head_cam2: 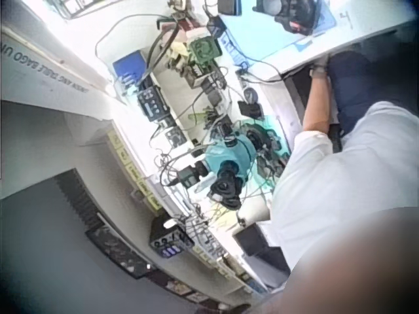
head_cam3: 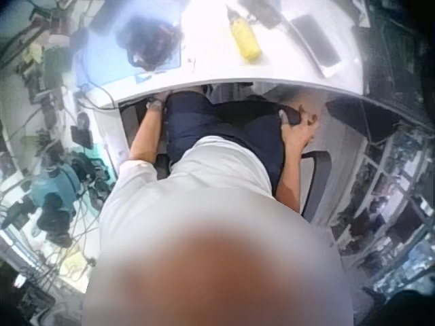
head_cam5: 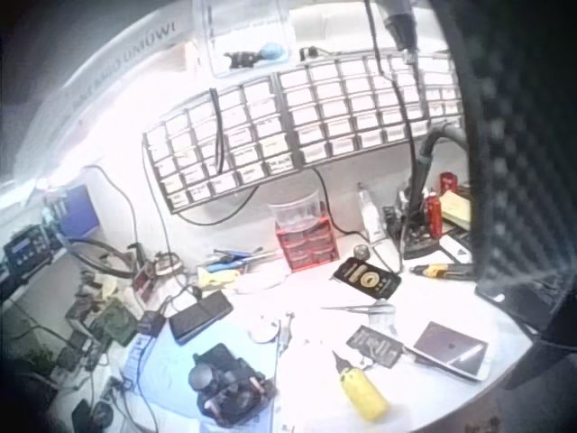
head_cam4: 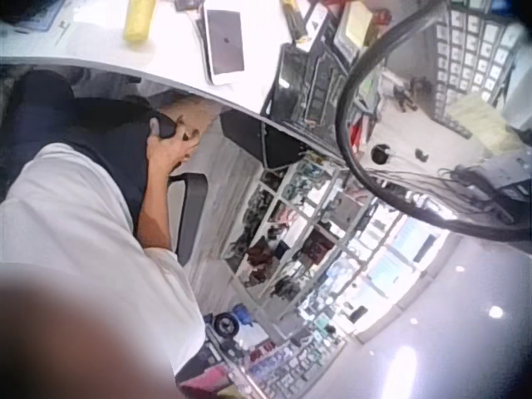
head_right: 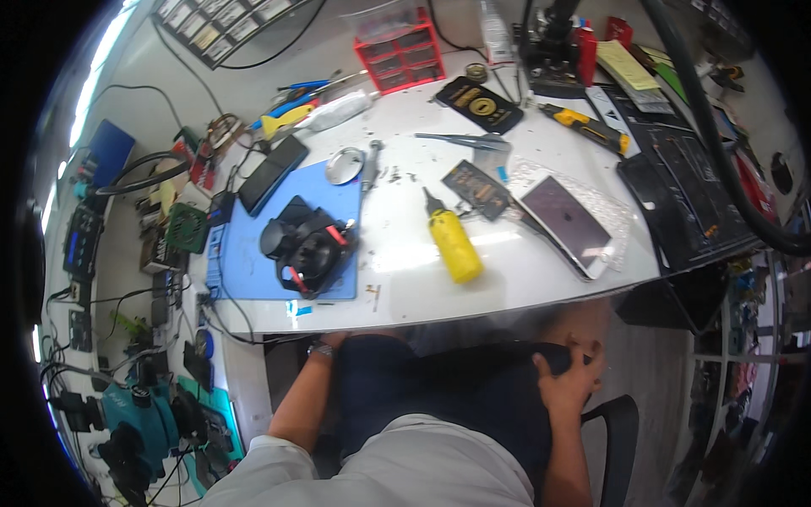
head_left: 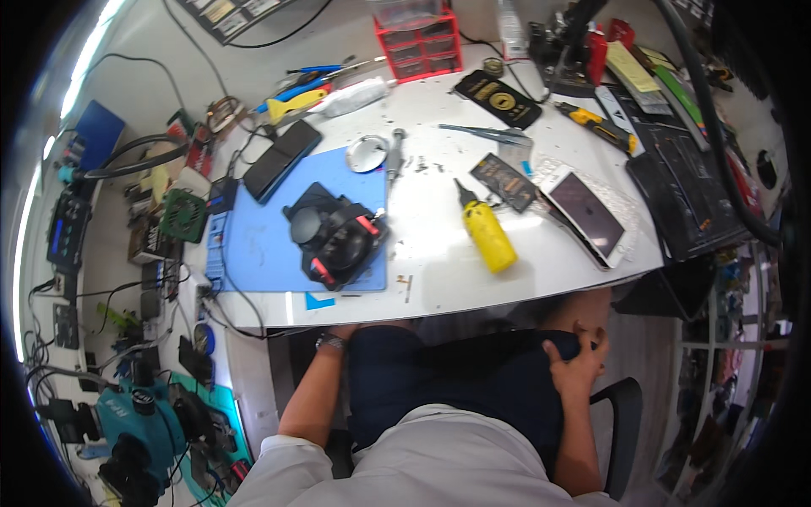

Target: The person assembles a small black electronic device using a yellow electric screwdriver. They repeatedly tighten and loosen screws on the device while seated at a cluttered electronics workbench.

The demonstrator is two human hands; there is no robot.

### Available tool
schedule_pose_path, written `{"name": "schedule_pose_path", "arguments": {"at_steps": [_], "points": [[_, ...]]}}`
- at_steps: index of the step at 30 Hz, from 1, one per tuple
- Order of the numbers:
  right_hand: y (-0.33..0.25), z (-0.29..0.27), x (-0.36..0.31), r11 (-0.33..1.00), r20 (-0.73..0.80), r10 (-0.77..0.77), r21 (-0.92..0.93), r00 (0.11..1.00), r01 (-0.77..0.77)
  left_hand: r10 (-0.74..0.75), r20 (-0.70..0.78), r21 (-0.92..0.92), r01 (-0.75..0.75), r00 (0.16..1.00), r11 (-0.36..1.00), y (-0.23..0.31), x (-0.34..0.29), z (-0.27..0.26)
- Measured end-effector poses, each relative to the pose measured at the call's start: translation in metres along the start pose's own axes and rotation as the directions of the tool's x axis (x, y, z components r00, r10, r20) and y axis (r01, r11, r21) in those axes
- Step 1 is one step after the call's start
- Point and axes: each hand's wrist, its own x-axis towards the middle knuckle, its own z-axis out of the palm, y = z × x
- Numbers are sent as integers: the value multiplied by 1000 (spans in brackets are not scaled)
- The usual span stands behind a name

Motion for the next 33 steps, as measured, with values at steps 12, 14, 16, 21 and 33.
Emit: {"name": "schedule_pose_path", "arguments": {"at_steps": [12, 14, 16, 21, 33], "points": [[0, 6, 0, 999, -41, -24, -22, 999, 24, 159, 158, -628, -25, 974, 777, 259, -38, -291], [-1, 5, -1, 999, -29, -27, -29, 999, 26, 115, -147, -612, -181, 982, 770, 268, -21, -329], [-1, 4, -3, 999, -30, -29, -44, 999, 27, 69, -502, -439, -323, 862, 838, 265, 9, -346], [5, 2, -6, 999, -39, -19, -38, 999, 17, 231, -541, -173, -376, 809, 910, 237, 73, -364], [6, 5, -5, 998, -40, -27, -53, 999, 25, 217, -524, -362, -446, 824, 819, 194, 100, -350]]}}
